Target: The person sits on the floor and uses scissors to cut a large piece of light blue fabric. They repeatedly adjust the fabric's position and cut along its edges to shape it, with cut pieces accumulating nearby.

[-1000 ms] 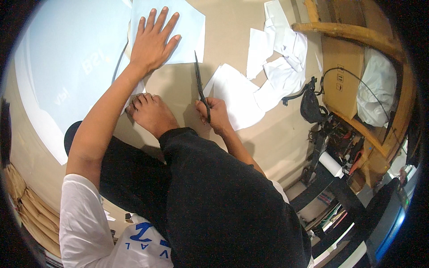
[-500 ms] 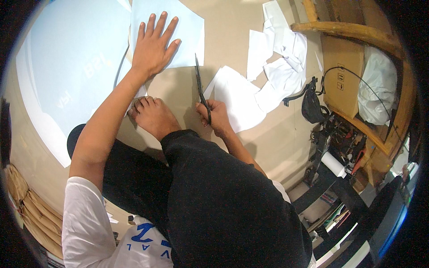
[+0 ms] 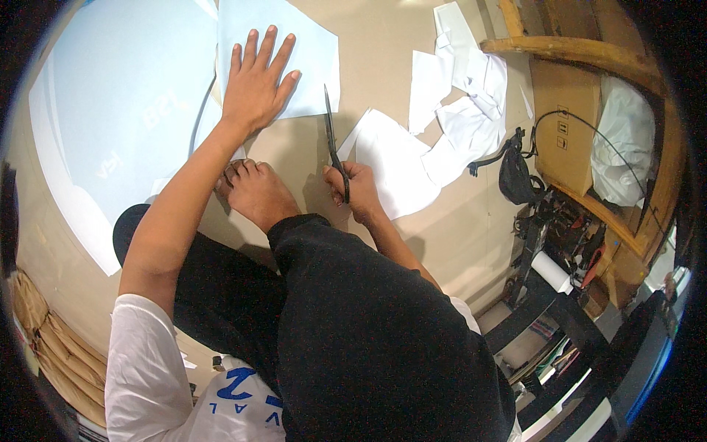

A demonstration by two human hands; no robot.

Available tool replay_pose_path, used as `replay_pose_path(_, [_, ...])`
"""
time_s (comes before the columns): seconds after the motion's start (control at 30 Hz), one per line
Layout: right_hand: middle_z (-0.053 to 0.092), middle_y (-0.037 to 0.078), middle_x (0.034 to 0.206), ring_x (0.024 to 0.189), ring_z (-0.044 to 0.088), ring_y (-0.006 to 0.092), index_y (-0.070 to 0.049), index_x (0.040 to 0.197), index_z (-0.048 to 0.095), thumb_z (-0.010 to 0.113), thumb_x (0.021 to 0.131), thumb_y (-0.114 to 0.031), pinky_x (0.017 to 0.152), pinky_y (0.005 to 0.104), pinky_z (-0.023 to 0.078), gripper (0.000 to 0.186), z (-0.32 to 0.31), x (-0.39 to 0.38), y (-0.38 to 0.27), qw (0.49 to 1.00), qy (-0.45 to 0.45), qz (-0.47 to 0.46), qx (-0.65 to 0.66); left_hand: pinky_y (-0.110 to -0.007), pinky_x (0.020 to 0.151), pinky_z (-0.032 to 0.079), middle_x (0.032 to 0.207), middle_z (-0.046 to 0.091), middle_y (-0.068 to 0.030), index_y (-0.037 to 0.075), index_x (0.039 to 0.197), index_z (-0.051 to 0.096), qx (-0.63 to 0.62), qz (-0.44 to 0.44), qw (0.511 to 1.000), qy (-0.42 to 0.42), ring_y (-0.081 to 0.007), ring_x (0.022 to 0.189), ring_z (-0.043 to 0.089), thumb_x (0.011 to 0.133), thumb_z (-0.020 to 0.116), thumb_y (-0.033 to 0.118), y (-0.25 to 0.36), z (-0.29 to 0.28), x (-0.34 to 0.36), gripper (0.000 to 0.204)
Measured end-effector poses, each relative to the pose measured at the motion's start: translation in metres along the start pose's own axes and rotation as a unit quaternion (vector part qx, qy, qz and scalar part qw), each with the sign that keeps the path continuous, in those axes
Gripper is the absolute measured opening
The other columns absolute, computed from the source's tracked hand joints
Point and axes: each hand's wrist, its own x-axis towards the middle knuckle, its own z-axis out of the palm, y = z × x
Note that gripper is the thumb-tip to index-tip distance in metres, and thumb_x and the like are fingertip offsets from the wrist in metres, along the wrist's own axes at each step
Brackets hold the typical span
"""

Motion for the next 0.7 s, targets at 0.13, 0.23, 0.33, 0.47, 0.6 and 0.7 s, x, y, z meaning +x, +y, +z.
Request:
replay_pose_path(0.13, [0.06, 0.002, 0.063, 0.048, 0.054, 0.0107, -0.002, 0.082, 0.067, 0.078, 0.1, -0.023, 0.043, 0.0273, 0.041, 0.03, 0.003, -0.001, -0.001, 1.0, 0.006, -0.001, 0.006, -0.062, 0.137, 0.014, 0.183, 0.025, -0.0141, 0.026, 0.176, 0.029, -0.015, -0.005, 1.0, -0.002, -0.0423, 0.168, 0.019, 0.116, 0.036, 0.055, 0.003, -0.003, -0.001, 0.067])
replay_pose_path(0.23, [0.06, 0.002, 0.063, 0.048, 0.054, 0.0112, -0.001, 0.083, 0.067, 0.078, 0.1, -0.023, 0.043, 0.0278, 0.041, 0.029, 0.005, -0.003, -0.002, 1.0, 0.011, 0.005, 0.01, -0.063, 0.137, 0.013, 0.182, 0.025, -0.0147, 0.025, 0.176, 0.031, -0.025, -0.02, 0.999, 0.002, -0.0432, 0.168, 0.019, 0.116, 0.038, 0.054, 0.006, -0.007, -0.006, 0.068])
replay_pose_path(0.33, [0.06, 0.002, 0.063, 0.048, 0.054, 0.0117, -0.001, 0.083, 0.067, 0.078, 0.1, -0.022, 0.043, 0.0283, 0.041, 0.029, 0.006, -0.005, 0.003, 0.999, 0.021, 0.005, 0.027, -0.063, 0.136, 0.013, 0.182, 0.026, -0.0158, 0.023, 0.175, 0.032, -0.042, -0.024, 0.999, 0.013, -0.0444, 0.168, 0.019, 0.115, 0.039, 0.054, 0.012, -0.004, -0.007, 0.068])
replay_pose_path(0.47, [0.06, 0.003, 0.063, 0.048, 0.054, 0.012, 0.0, 0.084, 0.067, 0.078, 0.099, -0.021, 0.043, 0.0289, 0.041, 0.028, 0.01, -0.006, 0.0, 0.999, 0.02, 0.013, 0.033, -0.065, 0.135, 0.014, 0.181, 0.028, -0.0181, 0.022, 0.175, 0.034, -0.06, -0.036, 0.997, 0.021, -0.0462, 0.167, 0.019, 0.114, 0.042, 0.052, 0.013, -0.006, -0.01, 0.068])
replay_pose_path(0.6, [0.06, 0.003, 0.063, 0.047, 0.054, 0.0121, 0.0, 0.083, 0.067, 0.078, 0.097, -0.022, 0.044, 0.0292, 0.041, 0.028, 0.015, -0.011, -0.003, 0.998, 0.037, 0.016, 0.049, -0.065, 0.135, 0.015, 0.18, 0.028, -0.0192, 0.02, 0.174, 0.035, -0.067, -0.044, 0.996, 0.025, -0.0472, 0.167, 0.019, 0.114, 0.043, 0.052, 0.016, -0.006, -0.012, 0.069])
replay_pose_path(0.7, [0.06, 0.003, 0.062, 0.047, 0.054, 0.0116, -0.001, 0.083, 0.068, 0.078, 0.097, -0.023, 0.044, 0.0288, 0.041, 0.028, 0.018, -0.012, 0.001, 0.997, 0.046, 0.011, 0.054, -0.064, 0.135, 0.015, 0.181, 0.028, -0.0179, 0.019, 0.174, 0.037, -0.049, -0.05, 0.997, 0.022, -0.0457, 0.167, 0.02, 0.114, 0.042, 0.053, 0.018, -0.008, -0.014, 0.069])
